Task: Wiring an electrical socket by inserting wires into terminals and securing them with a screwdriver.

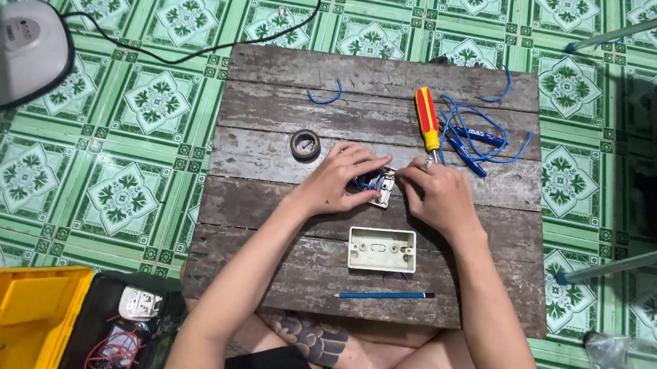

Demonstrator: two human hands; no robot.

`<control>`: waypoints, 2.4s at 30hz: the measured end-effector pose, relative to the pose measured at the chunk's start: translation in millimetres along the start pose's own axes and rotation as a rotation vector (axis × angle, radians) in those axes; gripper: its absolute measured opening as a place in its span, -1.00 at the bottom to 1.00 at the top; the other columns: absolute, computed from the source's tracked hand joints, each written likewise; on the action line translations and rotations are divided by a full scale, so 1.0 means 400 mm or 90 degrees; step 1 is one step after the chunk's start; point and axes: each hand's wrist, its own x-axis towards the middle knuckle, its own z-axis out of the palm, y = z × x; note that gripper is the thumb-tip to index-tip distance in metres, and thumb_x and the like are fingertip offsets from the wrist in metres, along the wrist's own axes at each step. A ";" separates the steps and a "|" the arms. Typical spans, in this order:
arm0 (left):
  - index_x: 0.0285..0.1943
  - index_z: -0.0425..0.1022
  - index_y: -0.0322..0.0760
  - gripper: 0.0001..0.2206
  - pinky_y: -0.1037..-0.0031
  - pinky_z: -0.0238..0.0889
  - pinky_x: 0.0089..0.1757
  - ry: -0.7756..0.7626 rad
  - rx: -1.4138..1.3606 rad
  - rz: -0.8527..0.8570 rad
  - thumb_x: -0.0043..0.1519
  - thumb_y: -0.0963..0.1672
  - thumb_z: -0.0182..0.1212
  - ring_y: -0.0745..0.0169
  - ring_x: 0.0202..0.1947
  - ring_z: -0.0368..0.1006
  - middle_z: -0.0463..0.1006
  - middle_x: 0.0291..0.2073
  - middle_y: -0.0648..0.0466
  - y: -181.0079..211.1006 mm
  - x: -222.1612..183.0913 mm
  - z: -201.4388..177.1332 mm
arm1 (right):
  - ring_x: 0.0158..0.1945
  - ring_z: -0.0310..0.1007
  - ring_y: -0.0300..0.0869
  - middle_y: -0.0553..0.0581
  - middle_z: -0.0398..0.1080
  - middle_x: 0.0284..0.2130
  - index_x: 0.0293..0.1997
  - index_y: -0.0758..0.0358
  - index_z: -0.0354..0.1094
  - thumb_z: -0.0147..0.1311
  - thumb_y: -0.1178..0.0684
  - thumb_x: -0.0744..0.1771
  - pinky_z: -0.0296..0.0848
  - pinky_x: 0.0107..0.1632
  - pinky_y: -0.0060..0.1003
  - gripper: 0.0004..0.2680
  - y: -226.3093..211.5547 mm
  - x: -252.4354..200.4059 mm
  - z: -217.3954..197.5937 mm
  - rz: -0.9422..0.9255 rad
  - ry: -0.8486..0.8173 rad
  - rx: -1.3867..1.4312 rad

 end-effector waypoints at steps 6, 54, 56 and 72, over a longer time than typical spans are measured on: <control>0.32 0.45 -0.12 -0.49 0.15 0.06 0.23 0.024 -0.002 0.009 0.20 0.05 0.38 0.11 0.16 0.46 0.63 0.01 0.07 -0.025 -0.005 0.021 | -0.32 0.56 0.01 -0.06 0.48 -0.40 -0.25 -0.02 0.49 0.14 0.07 0.34 0.50 -0.29 -0.12 -0.97 0.000 0.001 -0.005 0.042 -0.050 0.030; 0.38 0.40 -0.23 -0.40 0.07 0.09 0.13 0.007 -0.042 0.065 0.14 -0.03 0.44 0.00 0.11 0.49 0.62 0.03 0.05 0.000 0.022 0.010 | -0.35 0.56 0.09 0.10 0.47 -0.35 -0.19 0.02 0.43 0.18 0.08 0.20 0.51 -0.28 -0.05 -0.83 0.035 -0.013 0.007 0.038 0.084 0.016; 0.37 0.41 -0.23 -0.36 0.06 0.08 0.14 0.002 -0.044 0.062 0.08 -0.04 0.48 -0.02 0.12 0.48 0.62 0.05 0.04 0.004 0.021 0.011 | -0.32 0.56 0.15 0.13 0.46 -0.28 -0.12 0.03 0.39 0.13 0.14 0.16 0.53 -0.25 0.00 -0.75 0.039 -0.015 0.003 0.063 0.094 0.041; 0.13 0.51 -0.01 -0.54 0.17 0.06 0.13 0.166 -0.018 -0.072 0.04 -0.02 0.51 0.20 0.11 0.47 0.61 -0.02 0.29 -0.014 -0.003 0.073 | -0.15 0.64 0.10 0.37 0.55 -0.20 0.25 0.47 0.29 0.24 0.36 0.35 0.61 -0.07 -0.07 -0.68 -0.004 0.026 0.028 0.041 0.315 0.470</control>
